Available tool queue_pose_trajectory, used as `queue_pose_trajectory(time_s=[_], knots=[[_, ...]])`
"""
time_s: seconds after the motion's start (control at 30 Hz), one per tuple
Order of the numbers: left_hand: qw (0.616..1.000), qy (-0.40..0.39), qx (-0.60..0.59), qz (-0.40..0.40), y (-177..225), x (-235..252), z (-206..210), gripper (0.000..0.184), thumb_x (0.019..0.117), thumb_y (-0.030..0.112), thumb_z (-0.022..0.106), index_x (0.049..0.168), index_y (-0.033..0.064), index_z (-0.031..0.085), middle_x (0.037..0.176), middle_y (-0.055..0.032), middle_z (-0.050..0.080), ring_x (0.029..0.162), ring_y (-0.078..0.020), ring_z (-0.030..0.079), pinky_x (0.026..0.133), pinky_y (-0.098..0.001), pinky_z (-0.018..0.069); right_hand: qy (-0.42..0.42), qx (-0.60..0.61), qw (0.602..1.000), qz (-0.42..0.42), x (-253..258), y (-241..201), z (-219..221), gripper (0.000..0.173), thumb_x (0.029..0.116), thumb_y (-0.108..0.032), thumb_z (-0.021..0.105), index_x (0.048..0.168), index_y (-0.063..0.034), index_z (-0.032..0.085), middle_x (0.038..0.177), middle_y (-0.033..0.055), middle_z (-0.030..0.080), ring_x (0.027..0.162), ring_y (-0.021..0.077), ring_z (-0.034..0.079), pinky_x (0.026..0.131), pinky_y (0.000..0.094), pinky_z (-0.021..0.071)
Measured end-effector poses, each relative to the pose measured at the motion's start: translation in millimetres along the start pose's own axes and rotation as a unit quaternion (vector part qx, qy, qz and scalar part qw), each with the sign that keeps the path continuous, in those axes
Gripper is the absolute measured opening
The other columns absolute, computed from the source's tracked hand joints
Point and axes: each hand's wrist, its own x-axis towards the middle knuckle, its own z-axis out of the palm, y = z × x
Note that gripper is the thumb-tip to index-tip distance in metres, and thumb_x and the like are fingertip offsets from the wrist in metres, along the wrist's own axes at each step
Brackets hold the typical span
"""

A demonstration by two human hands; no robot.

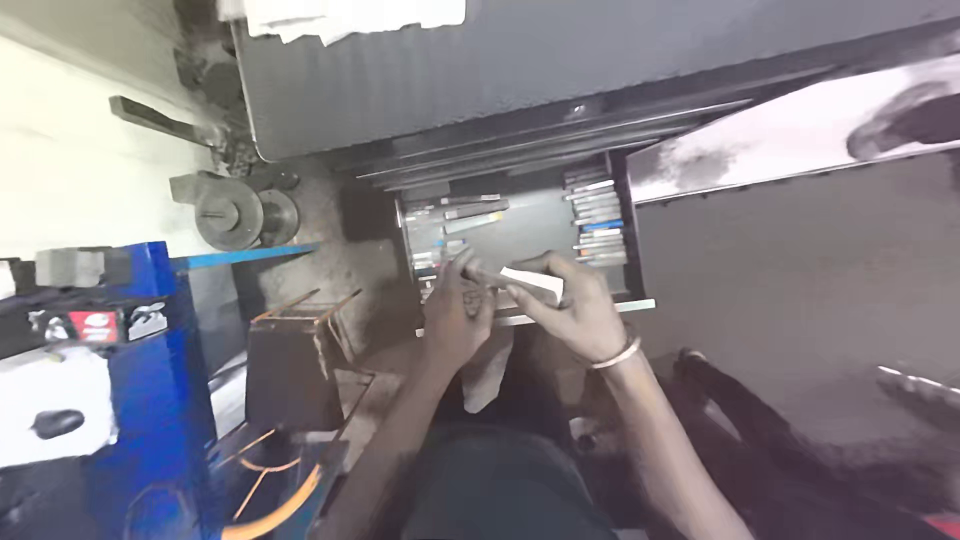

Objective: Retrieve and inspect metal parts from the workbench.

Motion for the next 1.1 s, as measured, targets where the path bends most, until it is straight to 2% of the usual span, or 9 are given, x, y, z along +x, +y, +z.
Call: queue_pose_trajectory(time_s=[0.1, 0.27, 0.37, 0.47, 0.57, 0.67, 0.83, 0.93, 1.1], knots=[[0.996, 0.025, 0.010, 0.091, 36.5, 0.3, -9.4, 0.049, 0.0806, 0.017, 0.074, 0.128, 0.0068, 0.067, 0.122, -0.0148, 0.065, 0.100, -0.0220, 0.068, 0.080, -0.0381, 0.0599, 0.011, -0.039, 0.997, -0.069, -1.4, -35.4, -16.2, 0.038, 0.0922, -0.043, 0.072, 0.103, -0.0069, 0.074, 0.095, 0.0043, 0.075, 0.086, 0.0075, 0.070, 0.076, 0.0274, 0.0597], [0.990, 0.052, -0.070, 0.108, 79.0, -15.7, -23.6, 0.033, 0.0824, 0.017, 0.073, 0.112, 0.0025, 0.070, 0.091, -0.0064, 0.075, 0.082, -0.0131, 0.072, 0.076, -0.0349, 0.0605, 0.103, 0.038, 0.983, -0.146, 1.2, -84.6, -13.0, 0.038, 0.0973, -0.042, 0.066, 0.095, -0.0047, 0.071, 0.104, 0.0099, 0.070, 0.103, 0.0182, 0.065, 0.092, 0.0375, 0.0545], [0.974, 0.135, -0.089, 0.162, 97.7, -30.5, -23.4, 0.036, 0.0861, 0.026, 0.072, 0.105, -0.0047, 0.069, 0.081, -0.0094, 0.074, 0.074, -0.0116, 0.072, 0.070, -0.0292, 0.0601, 0.130, 0.198, 0.966, -0.102, -2.0, -124.7, -3.5, 0.027, 0.1039, -0.031, 0.058, 0.098, -0.0047, 0.060, 0.088, 0.0015, 0.073, 0.082, 0.0095, 0.072, 0.077, 0.0303, 0.0625], [0.962, 0.171, -0.084, 0.194, 114.5, -37.2, -33.1, 0.038, 0.0878, 0.029, 0.071, 0.105, -0.0040, 0.069, 0.081, -0.0087, 0.073, 0.074, -0.0112, 0.071, 0.069, -0.0280, 0.0597, 0.163, 0.267, 0.945, -0.091, -4.1, -155.6, -7.8, 0.025, 0.1046, -0.030, 0.058, 0.099, -0.0058, 0.060, 0.079, 0.0017, 0.072, 0.068, 0.0118, 0.071, 0.064, 0.0302, 0.0632], [0.960, 0.162, -0.102, 0.204, 121.7, -44.1, -34.6, 0.028, 0.0874, 0.018, 0.069, 0.106, -0.0020, 0.070, 0.077, -0.0075, 0.072, 0.066, -0.0114, 0.069, 0.061, -0.0285, 0.0588, 0.225, 0.333, 0.904, -0.147, 1.0, -185.1, -42.7, 0.023, 0.1043, -0.036, 0.059, 0.092, -0.0171, 0.063, 0.066, -0.0048, 0.063, 0.055, 0.0082, 0.062, 0.057, 0.0279, 0.0595], [0.968, 0.102, -0.150, 0.171, 112.6, -54.3, -28.2, 0.023, 0.0897, 0.010, 0.068, 0.110, 0.0004, 0.071, 0.085, -0.0079, 0.075, 0.073, -0.0099, 0.072, 0.067, -0.0273, 0.0601, 0.235, 0.375, 0.860, -0.254, 5.4, -227.0, -106.2, 0.029, 0.1066, -0.037, 0.051, 0.085, -0.0201, 0.061, 0.057, -0.0068, 0.055, 0.046, 0.0095, 0.056, 0.053, 0.0312, 0.0598], [0.927, 0.088, -0.275, 0.241, 128.9, -39.7, -48.7, 0.019, 0.0940, 0.009, 0.068, 0.108, -0.0031, 0.068, 0.091, -0.0072, 0.073, 0.080, -0.0025, 0.068, 0.073, -0.0184, 0.0574, 0.187, 0.349, 0.873, -0.284, -5.5, -248.0, -120.9, 0.038, 0.0993, -0.055, 0.056, 0.085, -0.0197, 0.062, 0.069, -0.0042, 0.062, 0.063, 0.0134, 0.065, 0.067, 0.0331, 0.0612], [0.900, 0.083, -0.300, 0.305, 132.0, -36.6, -61.5, 0.017, 0.0975, 0.011, 0.066, 0.112, 0.0025, 0.065, 0.101, -0.0040, 0.072, 0.090, -0.0005, 0.068, 0.082, -0.0172, 0.0575, 0.219, 0.310, 0.894, -0.238, -11.2, -229.0, -119.0, 0.049, 0.0909, -0.072, 0.055, 0.089, -0.0242, 0.065, 0.081, -0.0071, 0.062, 0.070, 0.0092, 0.061, 0.062, 0.0256, 0.0550], [0.880, 0.099, -0.314, 0.342, 131.5, -33.4, -70.9, 0.015, 0.1014, 0.016, 0.064, 0.113, 0.0057, 0.065, 0.104, -0.0010, 0.071, 0.096, -0.0013, 0.068, 0.087, -0.0183, 0.0573, 0.221, 0.247, 0.918, -0.219, -28.3, -200.3, -122.4, 0.038, 0.0999, -0.059, 0.054, 0.104, -0.0225, 0.065, 0.092, -0.0060, 0.066, 0.080, 0.0071, 0.064, 0.070, 0.0224, 0.0558]])
